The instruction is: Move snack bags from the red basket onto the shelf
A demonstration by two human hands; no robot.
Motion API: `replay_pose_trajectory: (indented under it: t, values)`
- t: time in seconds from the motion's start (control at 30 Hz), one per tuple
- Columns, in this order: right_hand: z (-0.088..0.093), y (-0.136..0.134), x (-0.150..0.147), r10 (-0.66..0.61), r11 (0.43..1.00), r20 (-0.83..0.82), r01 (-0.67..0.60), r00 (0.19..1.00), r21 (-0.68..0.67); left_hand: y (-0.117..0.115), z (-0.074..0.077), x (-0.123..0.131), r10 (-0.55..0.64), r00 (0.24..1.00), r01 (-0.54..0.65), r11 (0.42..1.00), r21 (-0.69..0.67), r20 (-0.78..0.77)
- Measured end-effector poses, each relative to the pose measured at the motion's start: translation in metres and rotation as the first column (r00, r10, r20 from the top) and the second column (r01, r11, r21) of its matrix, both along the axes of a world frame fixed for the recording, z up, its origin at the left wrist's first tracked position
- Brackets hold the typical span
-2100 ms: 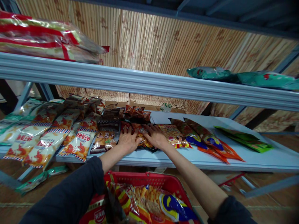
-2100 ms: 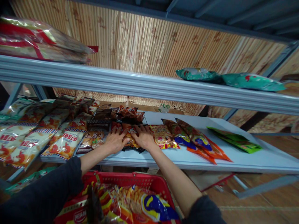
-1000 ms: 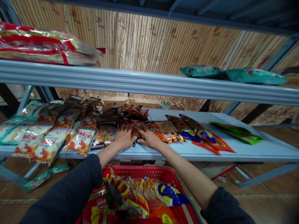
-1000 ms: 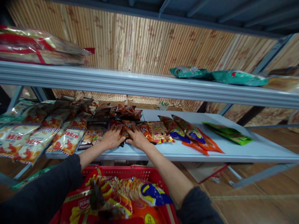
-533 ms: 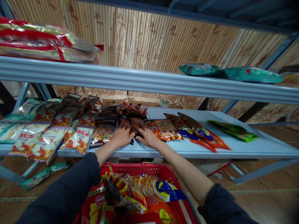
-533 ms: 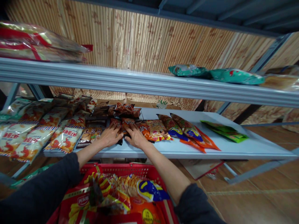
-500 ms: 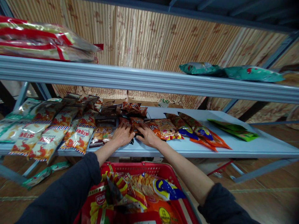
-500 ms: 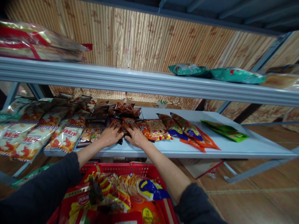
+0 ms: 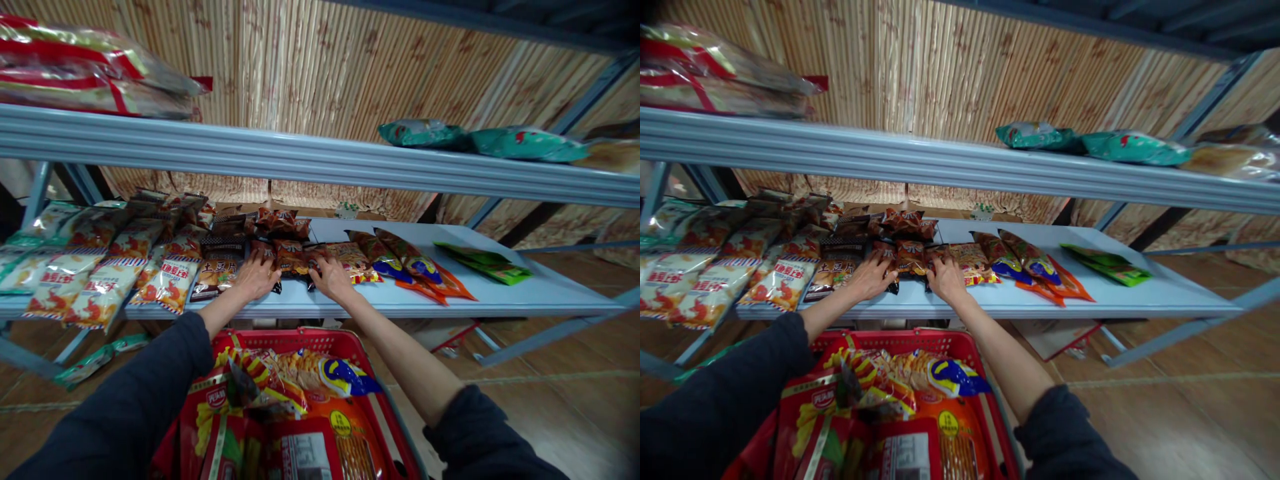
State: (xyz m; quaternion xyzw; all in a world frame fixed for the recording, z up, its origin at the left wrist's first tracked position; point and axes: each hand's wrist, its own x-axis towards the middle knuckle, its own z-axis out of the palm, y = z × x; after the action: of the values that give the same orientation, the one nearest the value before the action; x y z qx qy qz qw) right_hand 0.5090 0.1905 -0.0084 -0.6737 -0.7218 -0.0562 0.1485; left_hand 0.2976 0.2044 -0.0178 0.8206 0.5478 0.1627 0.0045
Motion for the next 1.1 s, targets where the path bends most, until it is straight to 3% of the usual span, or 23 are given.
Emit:
replay_pose_trajectory:
  t: [0.27, 0.53, 0.87, 1.1]
  values:
    - [-0.003, 0.008, 0.004, 0.107, 0.99, 0.007, -0.106, 0.994, -0.092, 0.001, -0.003, -0.004, -0.061, 0.998, 0.061, 0.998, -0.03, 0.01]
    - [-0.005, 0.01, 0.009, 0.129, 0.988, -0.019, -0.13, 0.991, -0.087, 0.005, -0.002, 0.009, -0.012, 0.991, 0.003, 0.998, 0.069, 0.135]
    - [-0.008, 0.013, 0.011, 0.13, 0.991, -0.064, -0.132, 0.99, -0.028, 0.002, -0.003, -0.001, -0.188, 0.96, 0.184, 0.982, 0.039, 0.21]
    - [-0.01, 0.019, 0.017, 0.163, 0.985, -0.045, -0.165, 0.986, -0.045, 0.0, -0.004, -0.001, -0.188, 0.961, 0.184, 0.982, 0.038, 0.202]
